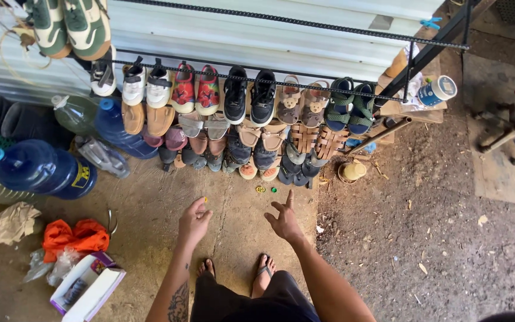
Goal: Organize various types of shoes and sandals on a multi-tiered rack.
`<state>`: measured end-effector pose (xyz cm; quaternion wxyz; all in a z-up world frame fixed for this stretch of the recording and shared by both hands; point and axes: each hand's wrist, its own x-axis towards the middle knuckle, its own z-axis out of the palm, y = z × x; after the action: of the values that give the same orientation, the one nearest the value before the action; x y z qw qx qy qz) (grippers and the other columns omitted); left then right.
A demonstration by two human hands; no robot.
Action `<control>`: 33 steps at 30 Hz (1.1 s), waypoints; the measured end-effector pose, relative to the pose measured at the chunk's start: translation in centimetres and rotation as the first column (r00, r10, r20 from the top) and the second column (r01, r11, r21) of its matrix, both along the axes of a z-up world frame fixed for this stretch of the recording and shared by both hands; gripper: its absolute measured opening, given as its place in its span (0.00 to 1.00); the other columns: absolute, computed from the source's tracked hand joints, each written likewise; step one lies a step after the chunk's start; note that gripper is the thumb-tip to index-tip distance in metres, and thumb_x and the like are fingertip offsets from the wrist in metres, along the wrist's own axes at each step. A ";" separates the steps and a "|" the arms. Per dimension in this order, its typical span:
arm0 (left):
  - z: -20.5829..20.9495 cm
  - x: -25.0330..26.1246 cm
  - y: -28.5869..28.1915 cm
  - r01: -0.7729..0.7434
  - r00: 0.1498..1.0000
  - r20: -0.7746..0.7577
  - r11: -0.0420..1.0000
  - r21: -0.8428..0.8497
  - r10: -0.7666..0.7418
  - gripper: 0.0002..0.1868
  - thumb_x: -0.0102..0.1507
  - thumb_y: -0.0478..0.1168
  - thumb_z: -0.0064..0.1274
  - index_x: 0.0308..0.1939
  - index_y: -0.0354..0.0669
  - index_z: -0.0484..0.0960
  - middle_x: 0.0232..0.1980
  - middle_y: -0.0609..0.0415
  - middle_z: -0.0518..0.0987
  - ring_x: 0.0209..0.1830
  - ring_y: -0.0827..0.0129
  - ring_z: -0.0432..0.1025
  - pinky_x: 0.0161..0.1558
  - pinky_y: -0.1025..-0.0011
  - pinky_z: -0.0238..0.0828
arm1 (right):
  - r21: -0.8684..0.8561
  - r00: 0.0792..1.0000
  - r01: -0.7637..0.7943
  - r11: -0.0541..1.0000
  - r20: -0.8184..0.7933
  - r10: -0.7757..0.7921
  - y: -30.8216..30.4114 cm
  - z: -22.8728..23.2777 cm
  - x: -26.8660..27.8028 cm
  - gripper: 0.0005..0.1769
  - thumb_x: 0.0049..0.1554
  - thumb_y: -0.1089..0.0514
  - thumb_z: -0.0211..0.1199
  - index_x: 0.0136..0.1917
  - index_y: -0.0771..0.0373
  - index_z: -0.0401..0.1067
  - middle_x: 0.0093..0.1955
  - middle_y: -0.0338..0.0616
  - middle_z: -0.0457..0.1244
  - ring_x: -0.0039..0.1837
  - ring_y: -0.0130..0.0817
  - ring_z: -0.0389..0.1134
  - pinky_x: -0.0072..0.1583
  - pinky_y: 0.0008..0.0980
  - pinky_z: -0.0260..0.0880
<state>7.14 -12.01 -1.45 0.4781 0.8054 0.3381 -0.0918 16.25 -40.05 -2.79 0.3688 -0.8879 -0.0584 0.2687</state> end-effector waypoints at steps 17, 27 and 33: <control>-1.5 3.8 14.8 0.033 0.992 0.119 0.999 -0.025 -0.030 0.59 0.63 0.40 0.59 0.81 0.52 0.26 0.56 0.44 0.81 0.48 0.56 0.81 0.48 0.61 0.79 | -0.146 0.921 0.309 0.940 0.292 -0.257 13.6 -3.1 -2.8 0.35 0.52 0.50 0.72 0.69 0.62 0.68 0.83 0.67 0.16 0.71 0.57 0.61 0.70 0.47 0.65; 1.6 5.1 26.1 0.027 0.979 0.200 0.999 0.034 -0.034 0.60 0.62 0.35 0.58 0.81 0.52 0.24 0.55 0.44 0.80 0.43 0.57 0.81 0.46 0.59 0.79 | 0.094 0.867 0.324 0.941 0.369 -0.335 25.1 1.6 -4.8 0.40 0.50 0.56 0.72 0.73 0.61 0.63 0.86 0.61 0.25 0.66 0.48 0.66 0.49 0.37 0.78; 2.1 6.5 27.7 0.048 0.967 0.250 0.998 0.040 -0.056 0.60 0.62 0.35 0.60 0.80 0.50 0.24 0.55 0.43 0.79 0.43 0.57 0.81 0.45 0.61 0.79 | 0.147 0.834 0.358 0.922 0.394 -0.387 27.2 2.3 -4.9 0.41 0.49 0.58 0.72 0.74 0.60 0.62 0.85 0.62 0.26 0.65 0.48 0.66 0.47 0.36 0.78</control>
<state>13.66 15.71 0.69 0.5007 0.8272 0.2551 0.0040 11.33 -12.87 -0.48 0.4227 -0.9058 0.0294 -0.0054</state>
